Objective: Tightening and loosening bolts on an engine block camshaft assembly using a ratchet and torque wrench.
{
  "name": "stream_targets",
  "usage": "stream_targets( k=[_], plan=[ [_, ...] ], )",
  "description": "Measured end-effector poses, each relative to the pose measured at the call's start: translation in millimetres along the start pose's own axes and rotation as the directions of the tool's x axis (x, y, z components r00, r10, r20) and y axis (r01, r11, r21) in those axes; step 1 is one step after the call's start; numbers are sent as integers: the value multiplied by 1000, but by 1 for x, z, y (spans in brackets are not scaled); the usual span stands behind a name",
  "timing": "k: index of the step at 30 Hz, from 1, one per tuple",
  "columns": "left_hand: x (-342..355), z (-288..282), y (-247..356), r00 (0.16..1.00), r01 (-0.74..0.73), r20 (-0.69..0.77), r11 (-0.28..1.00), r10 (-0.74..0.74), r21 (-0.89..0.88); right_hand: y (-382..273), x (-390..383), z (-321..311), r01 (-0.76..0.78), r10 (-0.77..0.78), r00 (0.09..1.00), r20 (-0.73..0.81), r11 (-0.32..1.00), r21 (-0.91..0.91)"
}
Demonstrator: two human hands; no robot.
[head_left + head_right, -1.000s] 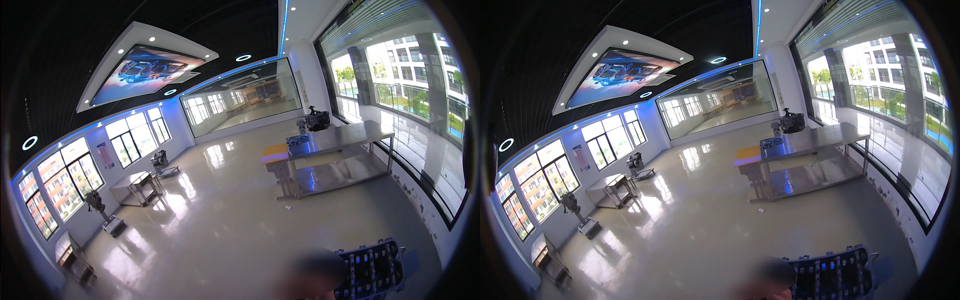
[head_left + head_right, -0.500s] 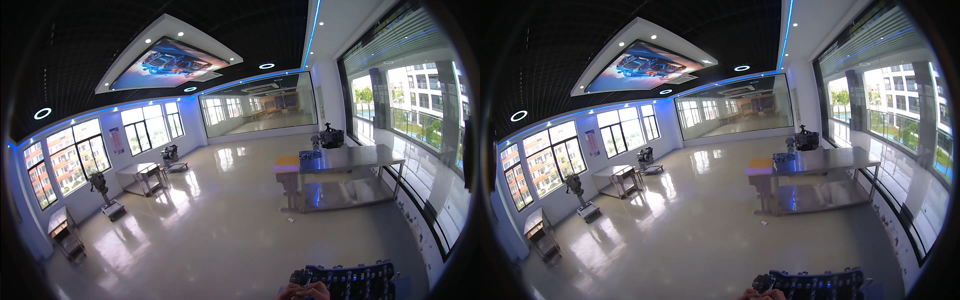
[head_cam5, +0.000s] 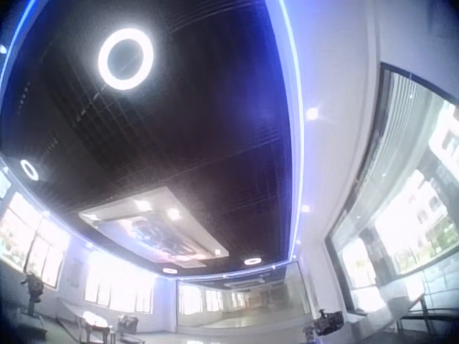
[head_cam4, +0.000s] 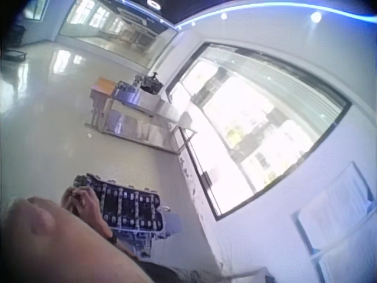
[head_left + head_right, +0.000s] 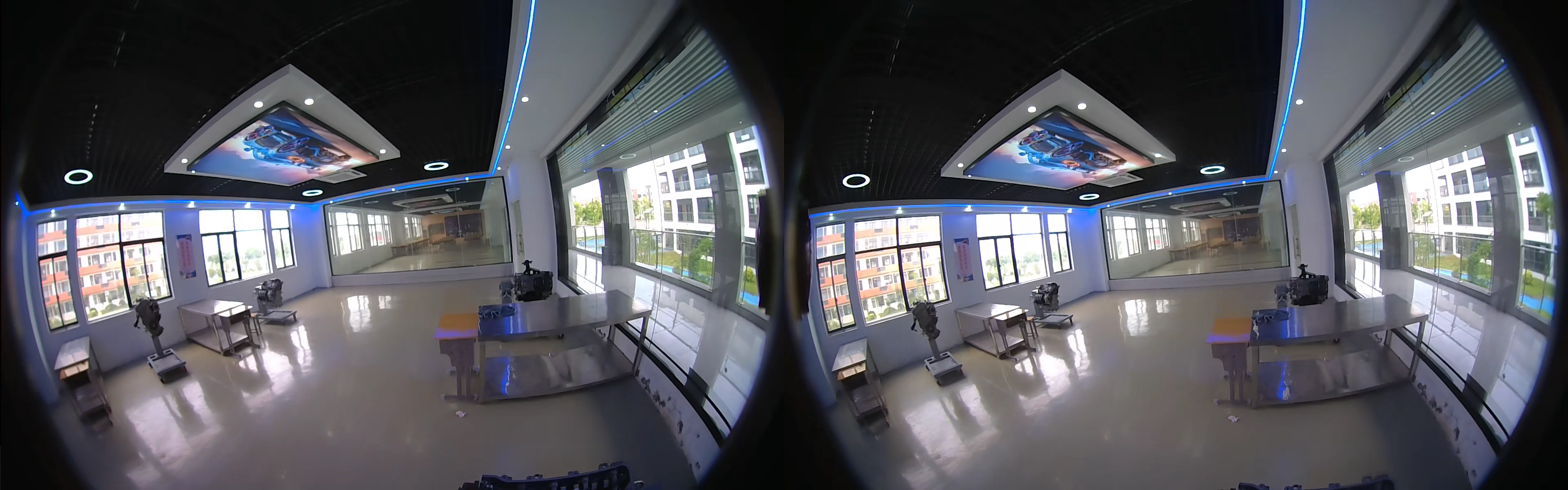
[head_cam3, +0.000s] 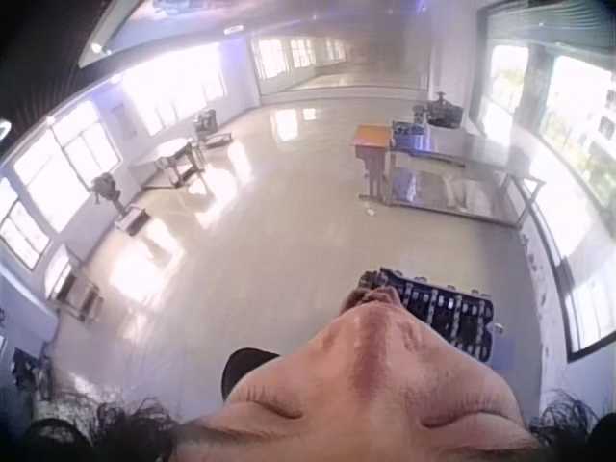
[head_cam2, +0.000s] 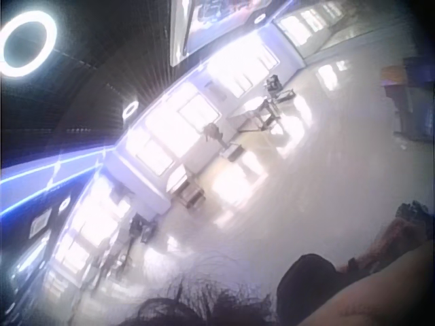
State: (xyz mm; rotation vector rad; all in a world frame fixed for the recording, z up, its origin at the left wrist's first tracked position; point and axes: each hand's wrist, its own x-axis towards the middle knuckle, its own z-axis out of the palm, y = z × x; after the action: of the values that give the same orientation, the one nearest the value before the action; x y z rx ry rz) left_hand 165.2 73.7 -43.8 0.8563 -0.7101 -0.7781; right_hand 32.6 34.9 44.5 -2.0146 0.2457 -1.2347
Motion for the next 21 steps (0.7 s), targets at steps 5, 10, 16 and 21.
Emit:
stream_targets(
  k=[5, 10, 16, 21],
  plan=[
    [8, -1, 1, 1000, -9, 21, 1000, 8, 24, -14, 7, -13, -53, 53, 996, 66, 999, -3],
    [21, -3, 1, 999, -2, 53, 999, 0, 37, -9, 6, -6, -51, 50, 998, 25, 998, 40],
    [27, -4, 1, 998, 0, 63, 999, -3, 43, -7, 5, -2, -48, 48, 999, 4, 996, 74],
    [29, -8, 0, 998, 21, 65, 999, -23, 31, -3, 4, 5, -57, 59, 998, -19, 994, 91]
  ],
)
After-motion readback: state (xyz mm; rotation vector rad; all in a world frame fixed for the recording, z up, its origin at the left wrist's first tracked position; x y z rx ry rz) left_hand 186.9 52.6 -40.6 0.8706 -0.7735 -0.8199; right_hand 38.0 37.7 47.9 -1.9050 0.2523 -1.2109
